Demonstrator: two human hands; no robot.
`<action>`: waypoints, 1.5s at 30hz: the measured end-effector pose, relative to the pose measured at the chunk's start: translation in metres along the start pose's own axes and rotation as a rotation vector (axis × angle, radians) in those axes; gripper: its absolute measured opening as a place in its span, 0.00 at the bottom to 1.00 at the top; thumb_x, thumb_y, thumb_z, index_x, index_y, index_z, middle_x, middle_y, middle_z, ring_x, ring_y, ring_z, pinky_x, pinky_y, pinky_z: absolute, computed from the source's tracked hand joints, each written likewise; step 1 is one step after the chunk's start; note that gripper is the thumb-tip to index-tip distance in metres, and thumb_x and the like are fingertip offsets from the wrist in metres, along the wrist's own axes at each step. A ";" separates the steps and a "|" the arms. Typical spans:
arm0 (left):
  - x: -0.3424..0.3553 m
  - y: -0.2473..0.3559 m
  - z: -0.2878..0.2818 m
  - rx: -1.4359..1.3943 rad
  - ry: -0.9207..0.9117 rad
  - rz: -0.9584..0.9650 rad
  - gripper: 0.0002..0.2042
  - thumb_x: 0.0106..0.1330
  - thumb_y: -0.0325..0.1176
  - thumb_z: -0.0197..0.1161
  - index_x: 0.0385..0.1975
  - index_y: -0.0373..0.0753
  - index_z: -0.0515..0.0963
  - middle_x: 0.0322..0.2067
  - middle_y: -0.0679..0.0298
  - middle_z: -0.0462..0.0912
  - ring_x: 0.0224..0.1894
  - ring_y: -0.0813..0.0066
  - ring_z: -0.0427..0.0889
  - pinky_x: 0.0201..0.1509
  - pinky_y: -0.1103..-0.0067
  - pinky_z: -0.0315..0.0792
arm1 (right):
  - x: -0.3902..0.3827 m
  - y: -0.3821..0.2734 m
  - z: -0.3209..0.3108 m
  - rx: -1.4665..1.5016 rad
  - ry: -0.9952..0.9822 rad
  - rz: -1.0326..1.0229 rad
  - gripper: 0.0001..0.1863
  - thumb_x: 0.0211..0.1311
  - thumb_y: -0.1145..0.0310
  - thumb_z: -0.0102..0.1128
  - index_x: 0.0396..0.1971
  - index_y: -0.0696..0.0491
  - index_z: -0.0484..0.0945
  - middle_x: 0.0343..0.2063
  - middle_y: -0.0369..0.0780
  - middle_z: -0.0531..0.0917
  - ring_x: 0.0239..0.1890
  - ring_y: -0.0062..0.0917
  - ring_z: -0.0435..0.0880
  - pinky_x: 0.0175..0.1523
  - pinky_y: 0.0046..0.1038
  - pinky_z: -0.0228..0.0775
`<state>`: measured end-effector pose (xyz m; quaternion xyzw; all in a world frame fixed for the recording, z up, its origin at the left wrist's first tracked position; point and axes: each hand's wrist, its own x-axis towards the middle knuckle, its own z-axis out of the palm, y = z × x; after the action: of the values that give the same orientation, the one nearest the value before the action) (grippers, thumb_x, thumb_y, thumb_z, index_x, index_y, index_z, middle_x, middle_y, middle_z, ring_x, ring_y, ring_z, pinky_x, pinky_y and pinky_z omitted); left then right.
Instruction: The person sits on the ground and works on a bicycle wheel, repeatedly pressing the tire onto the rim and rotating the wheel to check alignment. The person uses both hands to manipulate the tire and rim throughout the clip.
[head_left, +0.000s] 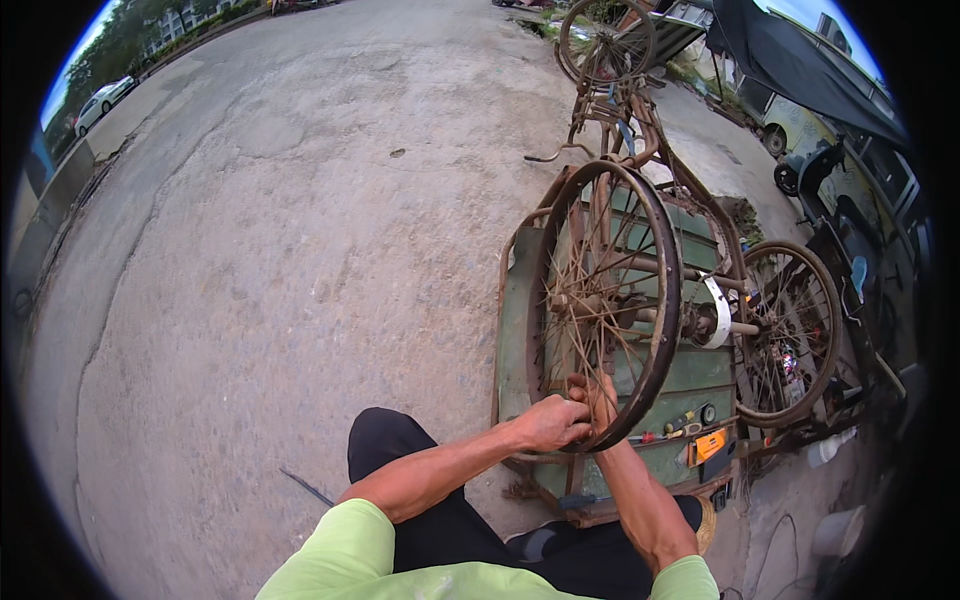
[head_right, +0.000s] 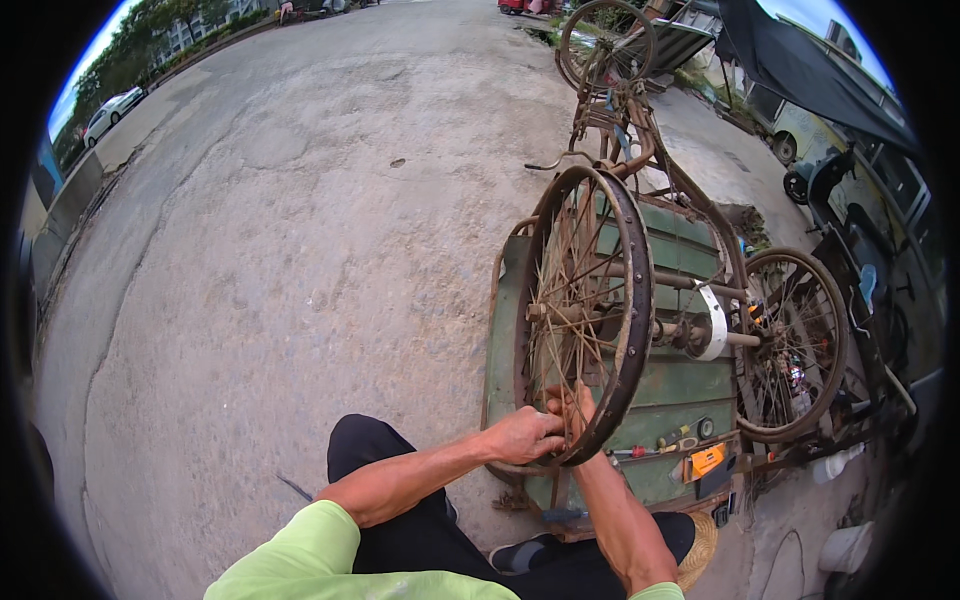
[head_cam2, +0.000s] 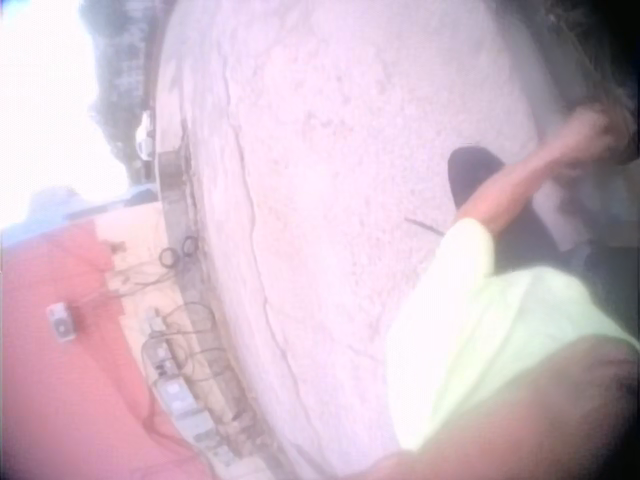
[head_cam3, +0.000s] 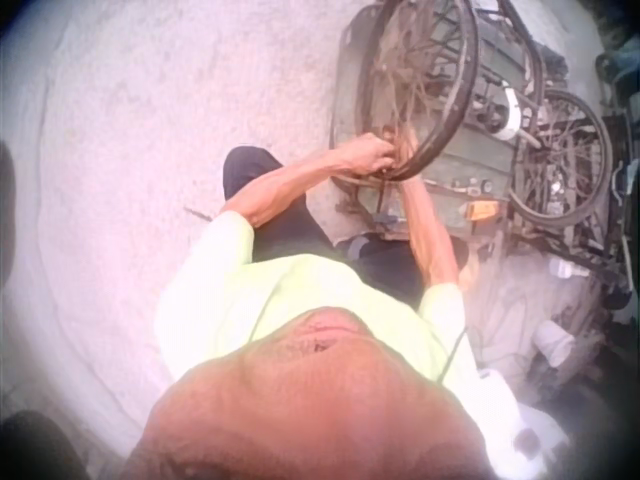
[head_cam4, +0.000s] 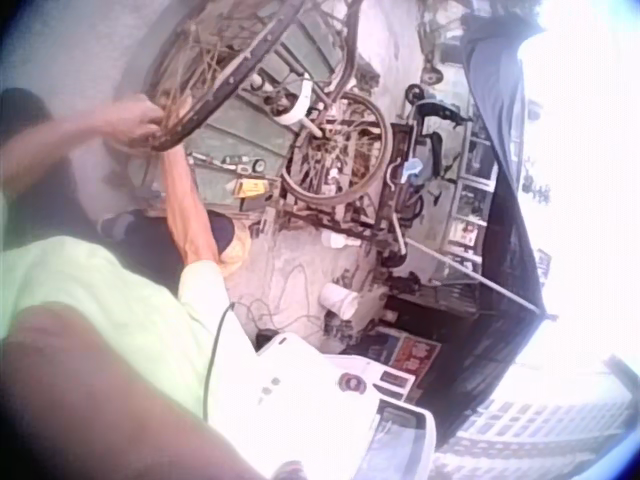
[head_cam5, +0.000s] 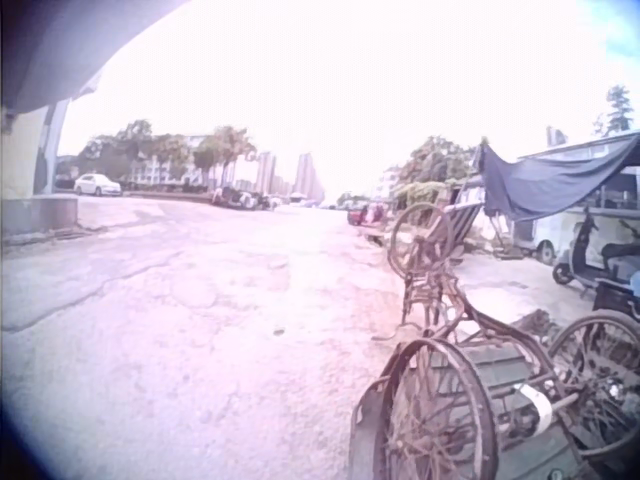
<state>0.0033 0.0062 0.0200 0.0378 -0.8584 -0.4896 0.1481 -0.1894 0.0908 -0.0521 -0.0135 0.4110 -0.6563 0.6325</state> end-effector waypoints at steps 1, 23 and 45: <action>0.001 0.002 0.003 0.021 0.019 0.000 0.12 0.72 0.39 0.61 0.42 0.36 0.79 0.33 0.42 0.83 0.39 0.36 0.82 0.40 0.53 0.76 | -0.001 0.001 0.001 0.015 -0.013 0.009 0.34 0.76 0.40 0.43 0.46 0.57 0.85 0.23 0.38 0.85 0.18 0.30 0.81 0.18 0.30 0.70; 0.010 0.002 -0.018 -0.767 -0.349 -0.373 0.25 0.76 0.46 0.62 0.61 0.32 0.75 0.25 0.65 0.82 0.22 0.81 0.77 0.27 0.80 0.70 | -0.063 0.006 0.035 -0.400 0.413 -0.639 0.26 0.73 0.43 0.56 0.52 0.52 0.79 0.42 0.34 0.85 0.41 0.23 0.81 0.43 0.28 0.68; 0.010 0.020 0.020 0.133 0.140 -0.441 0.27 0.63 0.56 0.66 0.45 0.35 0.85 0.39 0.42 0.86 0.45 0.38 0.84 0.49 0.53 0.78 | -0.044 0.033 0.030 -0.195 0.433 -0.566 0.18 0.76 0.50 0.54 0.43 0.51 0.79 0.30 0.34 0.80 0.23 0.20 0.77 0.20 0.20 0.66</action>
<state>-0.0100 0.0314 0.0299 0.2679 -0.8474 -0.4487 0.0940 -0.1376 0.1164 -0.0286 -0.0477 0.5759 -0.7507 0.3203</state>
